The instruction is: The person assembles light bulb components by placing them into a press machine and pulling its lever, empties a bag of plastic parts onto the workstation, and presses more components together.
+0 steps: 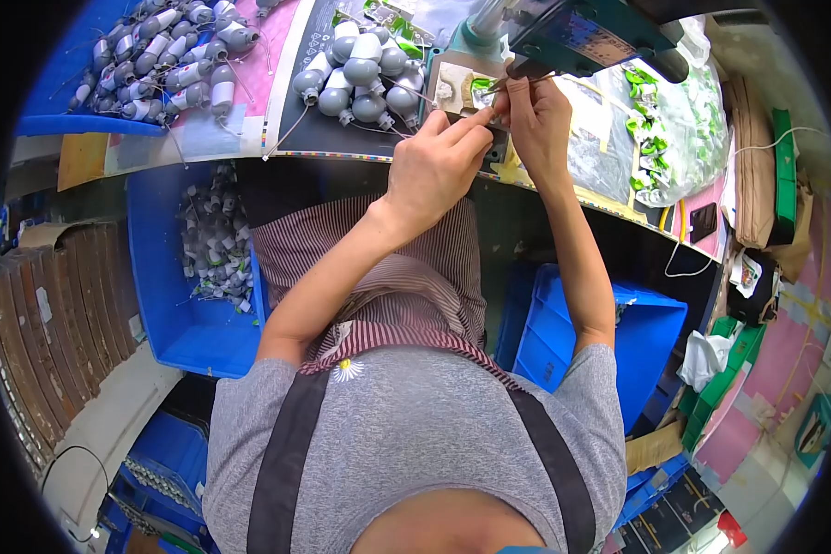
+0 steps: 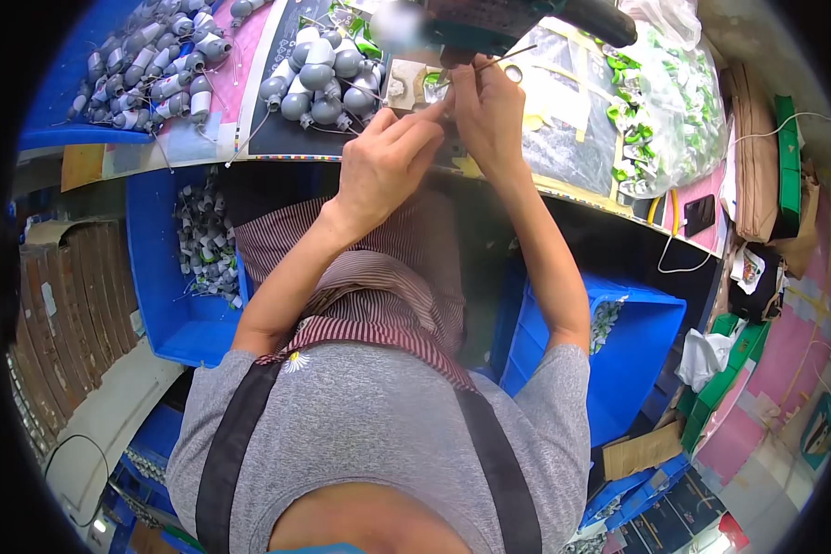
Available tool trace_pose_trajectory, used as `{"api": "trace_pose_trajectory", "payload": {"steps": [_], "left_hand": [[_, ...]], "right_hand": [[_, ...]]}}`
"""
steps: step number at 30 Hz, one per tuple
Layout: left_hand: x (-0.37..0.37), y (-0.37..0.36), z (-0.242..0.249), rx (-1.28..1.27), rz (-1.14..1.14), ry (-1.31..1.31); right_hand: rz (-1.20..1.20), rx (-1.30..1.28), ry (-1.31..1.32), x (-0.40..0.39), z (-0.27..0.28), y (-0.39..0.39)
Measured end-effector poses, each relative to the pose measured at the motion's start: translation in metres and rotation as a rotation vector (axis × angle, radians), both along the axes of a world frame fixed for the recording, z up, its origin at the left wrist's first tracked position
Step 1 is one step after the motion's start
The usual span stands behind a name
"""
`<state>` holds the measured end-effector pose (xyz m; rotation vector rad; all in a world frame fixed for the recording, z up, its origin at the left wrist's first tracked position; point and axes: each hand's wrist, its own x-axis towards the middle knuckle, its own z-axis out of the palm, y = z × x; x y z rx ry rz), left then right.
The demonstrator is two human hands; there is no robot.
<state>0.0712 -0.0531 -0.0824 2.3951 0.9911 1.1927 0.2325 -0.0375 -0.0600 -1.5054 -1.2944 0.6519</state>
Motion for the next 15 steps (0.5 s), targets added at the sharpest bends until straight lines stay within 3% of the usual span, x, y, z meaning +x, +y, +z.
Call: {"api": "trace_pose_trajectory", "payload": {"steps": [4,6,9,14,15], "left_hand": [[0.002,-0.004,0.003,-0.029,0.013,-0.018],[0.001,-0.004,0.005,-0.033,0.009,-0.011],[0.001,0.007,0.011,-0.057,0.014,-0.312],[0.000,0.033,0.008,-0.710,0.091,-0.529],[0.002,0.037,0.005,-0.708,0.094,-0.531]], "right_hand": [[-0.011,0.027,-0.130,0.000,-0.005,-0.001],[-0.013,-0.001,0.061,-0.001,-0.005,-0.001],[0.016,-0.014,0.313,0.009,0.008,0.000],[0.056,0.136,0.324,0.067,0.059,0.025],[0.096,0.154,0.270,0.092,0.064,0.034]]}}
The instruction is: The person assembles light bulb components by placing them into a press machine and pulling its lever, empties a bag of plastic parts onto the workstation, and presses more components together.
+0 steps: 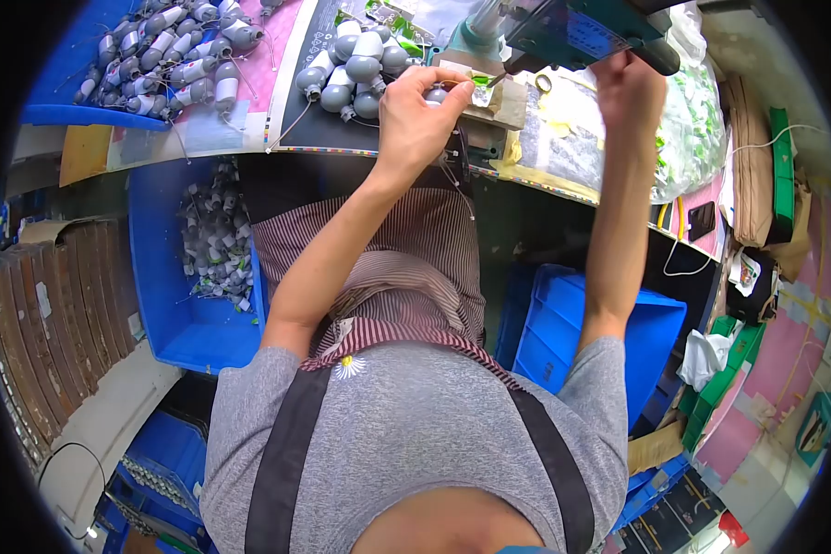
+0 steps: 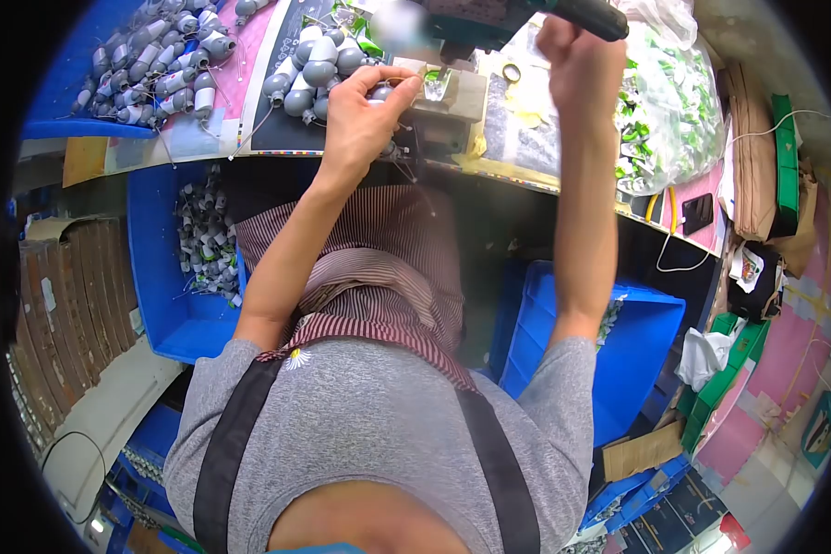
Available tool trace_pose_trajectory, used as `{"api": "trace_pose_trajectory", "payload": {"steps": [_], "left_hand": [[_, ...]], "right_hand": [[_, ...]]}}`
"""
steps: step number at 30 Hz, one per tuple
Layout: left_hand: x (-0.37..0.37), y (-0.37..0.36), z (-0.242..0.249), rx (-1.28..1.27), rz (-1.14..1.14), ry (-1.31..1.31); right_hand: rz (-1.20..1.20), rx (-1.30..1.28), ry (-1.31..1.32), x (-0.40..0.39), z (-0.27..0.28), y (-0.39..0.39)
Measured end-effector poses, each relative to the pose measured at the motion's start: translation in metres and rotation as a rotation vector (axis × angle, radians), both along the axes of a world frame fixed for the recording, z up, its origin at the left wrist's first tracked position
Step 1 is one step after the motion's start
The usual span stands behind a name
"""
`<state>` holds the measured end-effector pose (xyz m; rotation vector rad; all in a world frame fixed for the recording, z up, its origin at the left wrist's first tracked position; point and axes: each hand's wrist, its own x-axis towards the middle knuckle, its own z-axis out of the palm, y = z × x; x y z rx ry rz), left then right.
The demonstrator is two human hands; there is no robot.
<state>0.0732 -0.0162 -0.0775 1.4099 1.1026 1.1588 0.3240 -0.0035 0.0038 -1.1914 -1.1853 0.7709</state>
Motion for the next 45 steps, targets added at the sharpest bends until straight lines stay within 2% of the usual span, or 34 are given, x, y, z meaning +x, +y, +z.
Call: {"api": "trace_pose_trajectory", "payload": {"steps": [2,4,5,9,11,14,16,19,20,21,23,24,27,29,31,35,36,38,40,41,42,44,45], "left_hand": [[0.002,0.002,-0.003,0.005,0.009,0.034],[0.004,0.004,-0.003,0.015,0.024,0.100],[0.004,0.005,-0.003,0.049,0.041,0.140],[0.008,0.004,-0.002,0.113,0.102,0.236],[0.010,0.004,-0.002,0.144,0.119,0.266],[0.013,0.001,-0.002,0.214,0.148,0.319],[0.014,0.000,-0.002,0.266,0.160,0.362],[0.014,0.000,-0.001,0.322,0.159,0.390],[0.014,0.000,0.000,0.321,0.154,0.378],[0.014,0.000,0.000,0.321,0.148,0.366],[0.013,0.001,-0.004,0.347,0.141,0.367],[0.013,0.002,-0.006,0.359,0.139,0.367],[0.013,0.001,-0.005,0.372,0.148,0.375],[0.014,-0.001,-0.001,0.358,0.153,0.380],[0.013,-0.001,0.000,0.350,0.157,0.391],[0.014,0.001,-0.005,0.380,0.154,0.410],[0.015,0.003,-0.007,0.400,0.154,0.404],[0.013,0.005,-0.002,0.395,0.114,0.404],[0.009,0.004,0.004,0.430,0.058,0.400],[0.006,-0.001,0.013,0.349,-0.019,0.319],[0.002,-0.007,0.026,0.270,-0.083,0.248],[-0.012,-0.012,0.049,0.064,-0.152,0.081],[-0.025,-0.006,0.056,0.077,-0.087,0.077]], "right_hand": [[-0.158,0.061,-0.656,0.024,0.030,0.014],[0.126,0.070,0.552,0.005,0.082,0.027],[0.100,0.112,0.459,-0.037,0.107,0.006],[-0.405,0.352,-0.264,0.002,0.131,0.006],[-0.482,0.590,-0.561,-0.030,0.124,-0.019],[-0.621,0.562,-0.659,-0.067,0.109,-0.049],[-0.533,0.689,-0.926,-0.062,0.099,-0.063],[-0.277,0.854,-1.416,-0.044,0.092,-0.080],[-0.219,0.908,-1.381,-0.041,0.086,-0.079],[-0.269,0.935,-1.463,-0.042,0.078,-0.082],[-0.339,0.996,-1.462,-0.040,0.058,-0.078],[-0.367,0.923,-1.494,-0.040,0.048,-0.082],[-0.297,0.917,-1.340,-0.033,0.033,-0.081],[-0.341,0.819,-1.387,-0.031,0.040,-0.089],[-0.379,0.746,-1.303,-0.032,0.061,-0.089],[-0.387,0.552,-0.850,-0.025,0.114,-0.037],[-0.249,0.431,-0.611,-0.027,0.130,-0.029],[-0.110,0.213,-0.341,-0.020,0.148,0.004],[0.007,0.100,-0.217,0.030,0.112,0.034],[0.069,0.069,-0.212,0.066,0.079,0.049],[0.107,0.055,-0.314,0.095,0.042,0.050],[-0.090,-0.095,-1.257,0.090,-0.001,0.013],[-0.218,-0.161,-1.715,0.098,-0.031,-0.003]]}}
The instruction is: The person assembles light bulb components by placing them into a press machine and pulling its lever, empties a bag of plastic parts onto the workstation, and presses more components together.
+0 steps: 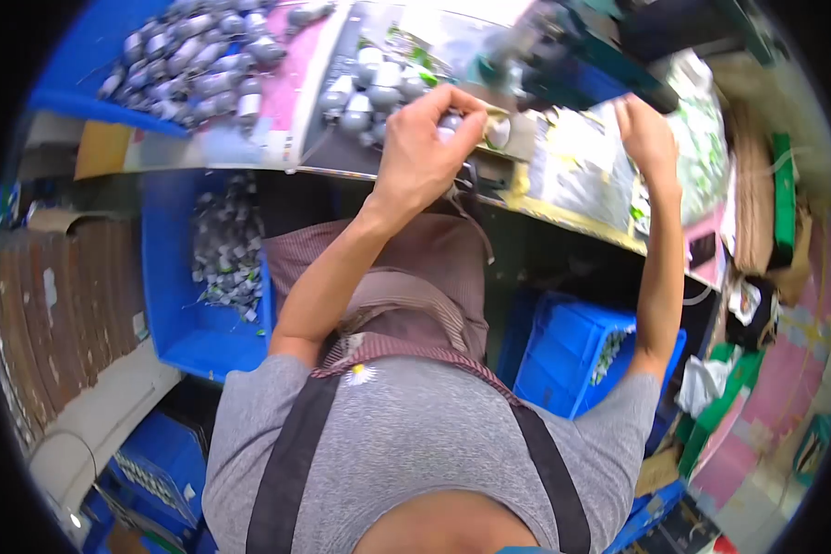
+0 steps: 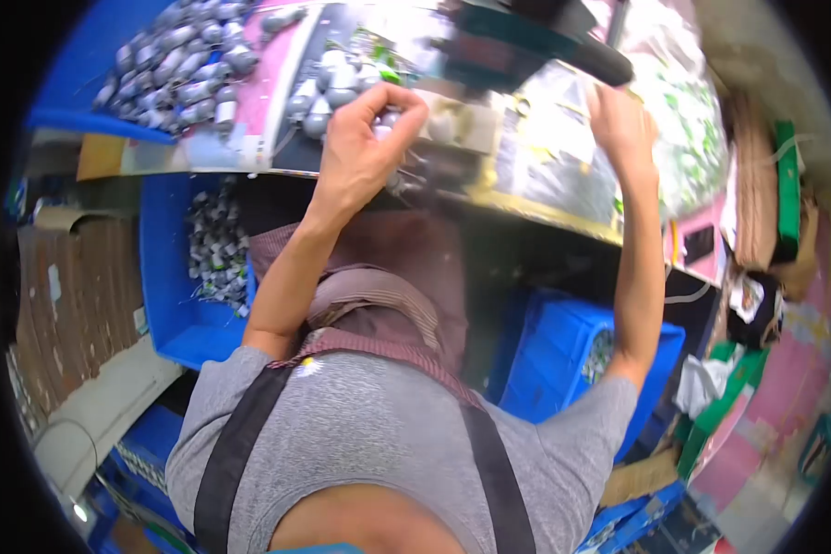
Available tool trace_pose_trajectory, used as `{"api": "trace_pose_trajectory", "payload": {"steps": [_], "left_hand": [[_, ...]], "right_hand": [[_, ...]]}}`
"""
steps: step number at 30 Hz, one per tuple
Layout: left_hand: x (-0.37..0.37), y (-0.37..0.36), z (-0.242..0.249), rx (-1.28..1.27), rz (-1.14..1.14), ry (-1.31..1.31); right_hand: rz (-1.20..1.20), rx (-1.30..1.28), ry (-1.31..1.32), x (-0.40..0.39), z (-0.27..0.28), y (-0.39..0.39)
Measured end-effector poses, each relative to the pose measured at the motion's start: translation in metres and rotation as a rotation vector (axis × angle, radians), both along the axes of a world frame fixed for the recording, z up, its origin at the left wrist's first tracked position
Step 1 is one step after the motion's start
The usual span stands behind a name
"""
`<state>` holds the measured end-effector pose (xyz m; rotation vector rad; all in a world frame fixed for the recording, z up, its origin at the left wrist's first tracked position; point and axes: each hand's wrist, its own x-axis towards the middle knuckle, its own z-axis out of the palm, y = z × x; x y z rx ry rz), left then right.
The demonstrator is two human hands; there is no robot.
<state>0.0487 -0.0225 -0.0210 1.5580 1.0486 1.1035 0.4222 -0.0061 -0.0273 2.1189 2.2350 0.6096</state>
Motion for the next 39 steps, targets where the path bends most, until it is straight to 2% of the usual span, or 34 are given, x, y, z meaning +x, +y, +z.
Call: {"api": "trace_pose_trajectory", "payload": {"steps": [1,3,4,6,8,9,12,14,15,17,19,20,21,22,23,24,25,26,28,31,34,35,38,39], "left_hand": [[-0.013,0.011,-0.002,0.052,0.145,0.020],[-0.040,0.042,-0.002,0.126,0.392,0.058],[-0.053,0.064,-0.012,0.264,0.491,0.115],[-0.076,0.103,-0.040,0.381,0.333,0.291],[-0.081,0.113,-0.041,0.437,0.362,0.321],[-0.093,0.121,-0.036,0.467,0.370,0.432],[-0.135,0.145,-0.041,0.336,0.496,1.078],[-0.165,0.163,-0.058,0.350,0.411,1.206],[-0.176,0.169,-0.063,0.357,0.364,1.272],[-0.190,0.179,-0.073,0.415,0.371,1.222],[-0.192,0.175,-0.071,0.476,0.454,1.121],[-0.201,0.182,-0.074,0.657,0.504,1.055],[-0.198,0.172,-0.060,0.712,0.572,1.018],[-0.174,0.167,-0.060,0.856,0.724,0.966],[-0.169,0.160,-0.046,0.566,0.692,0.674],[-0.171,0.167,-0.045,0.849,0.817,0.595],[-0.162,0.153,-0.023,0.588,0.891,0.487],[-0.168,0.158,-0.024,0.378,0.873,0.228],[-0.177,0.167,-0.023,0.417,0.780,-0.012],[-0.151,0.145,-0.005,0.594,0.695,0.013],[-0.122,0.107,0.029,0.298,0.595,0.373],[-0.121,0.110,0.013,0.307,0.443,0.168],[-0.085,0.082,0.025,0.160,0.279,-0.238],[-0.075,0.080,0.027,0.214,0.241,-0.286]], "right_hand": [[-0.071,-0.051,-0.174,0.024,-0.035,-0.018],[-0.259,-0.043,-0.170,0.024,-0.063,-0.045],[-0.311,-0.043,-0.174,0.034,-0.076,-0.052],[-0.387,-0.028,-0.188,0.031,-0.082,-0.060],[-0.324,-0.005,-0.118,0.022,-0.067,-0.068],[-0.286,0.008,-0.112,0.024,-0.066,-0.071],[-0.182,0.095,-0.074,0.030,-0.063,-0.077],[-0.101,0.229,-0.009,0.020,-0.056,-0.079],[-0.134,0.251,0.228,0.014,-0.055,-0.079],[-0.202,0.284,0.706,-0.003,-0.056,-0.078],[-0.125,0.255,1.052,-0.021,-0.059,-0.075],[-0.092,0.244,1.216,-0.031,-0.060,-0.075],[-0.066,0.256,1.319,-0.046,-0.061,-0.075],[-0.042,0.271,1.417,-0.067,-0.062,-0.077],[-0.059,0.261,1.324,-0.095,-0.051,-0.082],[-0.074,0.249,1.233,-0.124,-0.039,-0.083],[0.042,0.312,1.176,-0.148,-0.036,-0.082],[0.161,0.367,1.119,-0.168,-0.035,-0.080],[0.195,0.404,1.018,-0.195,-0.035,-0.079],[0.238,0.415,0.964,-0.218,-0.044,-0.072],[0.304,0.424,0.736,-0.215,-0.050,-0.057],[0.301,0.373,0.722,-0.214,-0.042,-0.059],[0.313,0.374,0.764,-0.194,-0.038,-0.064],[0.308,0.452,0.847,-0.187,-0.036,-0.059]]}}
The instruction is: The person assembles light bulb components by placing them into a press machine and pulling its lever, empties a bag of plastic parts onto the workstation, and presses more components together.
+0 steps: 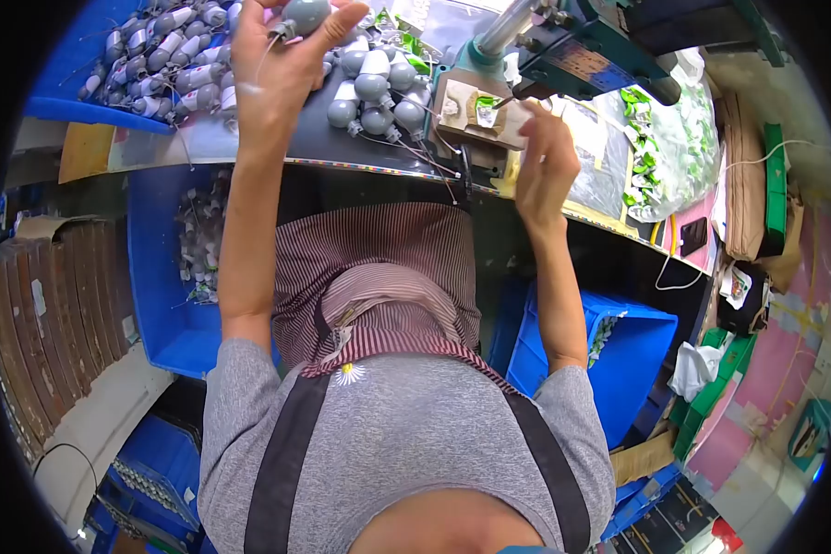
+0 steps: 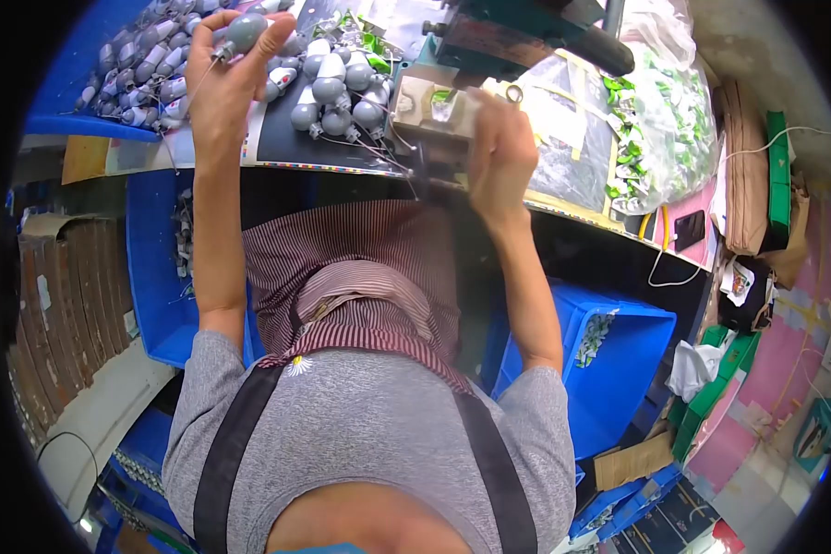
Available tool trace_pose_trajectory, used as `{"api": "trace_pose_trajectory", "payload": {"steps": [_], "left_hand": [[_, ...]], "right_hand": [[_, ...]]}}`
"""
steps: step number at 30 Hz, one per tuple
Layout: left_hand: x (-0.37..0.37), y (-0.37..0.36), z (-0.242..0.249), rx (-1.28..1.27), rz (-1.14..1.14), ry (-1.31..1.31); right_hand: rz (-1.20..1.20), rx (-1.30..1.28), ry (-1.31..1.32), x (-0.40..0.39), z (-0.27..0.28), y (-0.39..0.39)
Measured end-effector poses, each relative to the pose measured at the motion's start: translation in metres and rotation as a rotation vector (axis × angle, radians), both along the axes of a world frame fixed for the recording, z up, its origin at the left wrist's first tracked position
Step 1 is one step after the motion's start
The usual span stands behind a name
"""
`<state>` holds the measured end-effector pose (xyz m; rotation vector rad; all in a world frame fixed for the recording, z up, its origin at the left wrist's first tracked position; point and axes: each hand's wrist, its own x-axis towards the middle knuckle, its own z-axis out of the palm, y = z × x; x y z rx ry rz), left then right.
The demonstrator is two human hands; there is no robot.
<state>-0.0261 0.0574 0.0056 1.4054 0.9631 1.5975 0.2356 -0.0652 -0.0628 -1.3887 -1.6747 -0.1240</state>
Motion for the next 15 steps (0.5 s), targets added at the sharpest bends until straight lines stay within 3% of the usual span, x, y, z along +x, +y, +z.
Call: {"api": "trace_pose_trajectory", "payload": {"steps": [1,2,3,6,9,13,15], "left_hand": [[0.005,-0.015,0.004,-0.234,-0.040,0.000],[0.009,-0.018,0.001,-0.274,-0.125,0.006],[0.014,-0.021,-0.004,-0.271,-0.244,-0.019],[0.027,-0.031,-0.022,-0.154,-0.587,-0.102],[0.033,-0.039,-0.033,-0.165,-0.706,-0.239],[0.033,-0.039,-0.052,-0.478,-0.775,-0.646],[0.034,-0.040,-0.056,-0.491,-0.702,-0.499]], "right_hand": [[-0.159,-0.185,0.116,0.007,0.006,-0.001],[-0.168,-0.230,0.354,0.020,0.008,0.002],[-0.175,-0.268,0.595,0.035,0.008,0.009],[-0.074,-0.375,0.774,0.078,-0.002,0.022],[-0.133,-0.374,0.749,0.086,-0.006,0.031],[-0.233,-0.339,0.513,0.091,-0.024,0.043],[-0.265,-0.355,0.383,0.089,-0.024,0.046]]}}
